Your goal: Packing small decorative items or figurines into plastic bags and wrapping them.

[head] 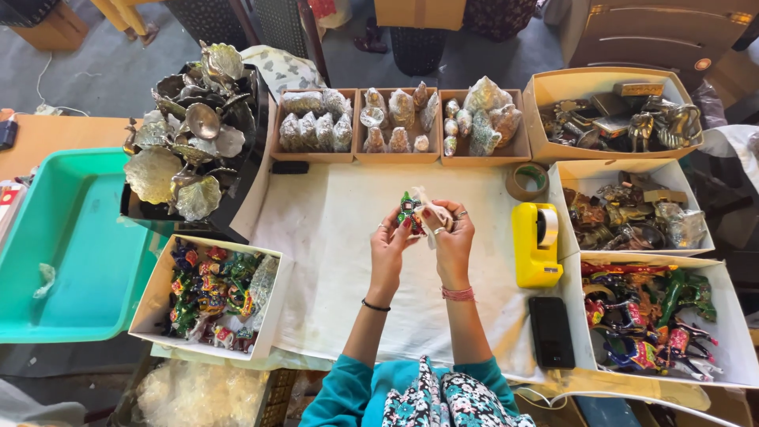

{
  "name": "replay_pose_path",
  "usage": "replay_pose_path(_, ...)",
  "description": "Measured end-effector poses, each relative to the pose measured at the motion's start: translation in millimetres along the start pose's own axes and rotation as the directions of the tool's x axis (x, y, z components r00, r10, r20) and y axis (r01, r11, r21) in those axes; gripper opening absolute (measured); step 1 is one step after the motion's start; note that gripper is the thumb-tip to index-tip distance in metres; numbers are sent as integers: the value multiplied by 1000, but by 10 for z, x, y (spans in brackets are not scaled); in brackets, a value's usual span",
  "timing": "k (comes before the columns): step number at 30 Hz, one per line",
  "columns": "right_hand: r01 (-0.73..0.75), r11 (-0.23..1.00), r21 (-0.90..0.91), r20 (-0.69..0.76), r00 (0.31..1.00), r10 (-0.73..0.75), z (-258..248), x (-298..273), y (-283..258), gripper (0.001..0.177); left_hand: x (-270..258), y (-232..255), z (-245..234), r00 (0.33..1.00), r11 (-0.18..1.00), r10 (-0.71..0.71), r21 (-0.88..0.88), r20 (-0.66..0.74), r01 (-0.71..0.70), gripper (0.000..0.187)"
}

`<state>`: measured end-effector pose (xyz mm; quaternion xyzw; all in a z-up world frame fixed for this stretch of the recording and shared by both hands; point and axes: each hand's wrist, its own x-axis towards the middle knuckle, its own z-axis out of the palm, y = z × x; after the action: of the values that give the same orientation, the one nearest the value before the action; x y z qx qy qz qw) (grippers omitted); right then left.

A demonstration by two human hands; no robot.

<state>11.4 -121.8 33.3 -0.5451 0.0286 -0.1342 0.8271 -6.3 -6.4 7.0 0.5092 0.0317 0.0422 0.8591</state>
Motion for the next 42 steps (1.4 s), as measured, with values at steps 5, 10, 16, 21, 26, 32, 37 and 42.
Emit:
replay_pose_path(5,104,991,84,-73,993,-98,-103,42,118,21,-103,157,171,992,999,-32,9,123,31,58)
replay_pose_path(10,169,985,-26,-198,965,-171,-90,33,46,24,-85,26,145,993,996,-33,-84,112,42,53)
replay_pose_path(16,120,977,-178,26,993,-117,-198,90,108,24,-58,64,35,999,996,16,-88,47,-11,49)
replay_pose_path(21,70,997,13,-125,990,-68,-134,78,-95,19,-58,151,-7,994,984,57,160,94,-72,47)
replay_pose_path(26,325,827,-459,113,944,-309,74,-89,-228,20,-105,108,15,989,962,35,262,143,-72,51)
replay_pose_path(32,191,918,-348,9,980,-200,-33,-13,-89,18,-23,3,-115,983,988,-40,154,181,12,44)
replay_pose_path(37,141,834,-533,-127,962,-243,-455,229,287,18,-33,80,-62,978,967,-64,255,197,12,44)
replay_pose_path(42,30,348,-937,-86,947,-311,-2142,630,1466,29,77,54,-167,999,998,-21,61,40,18,44)
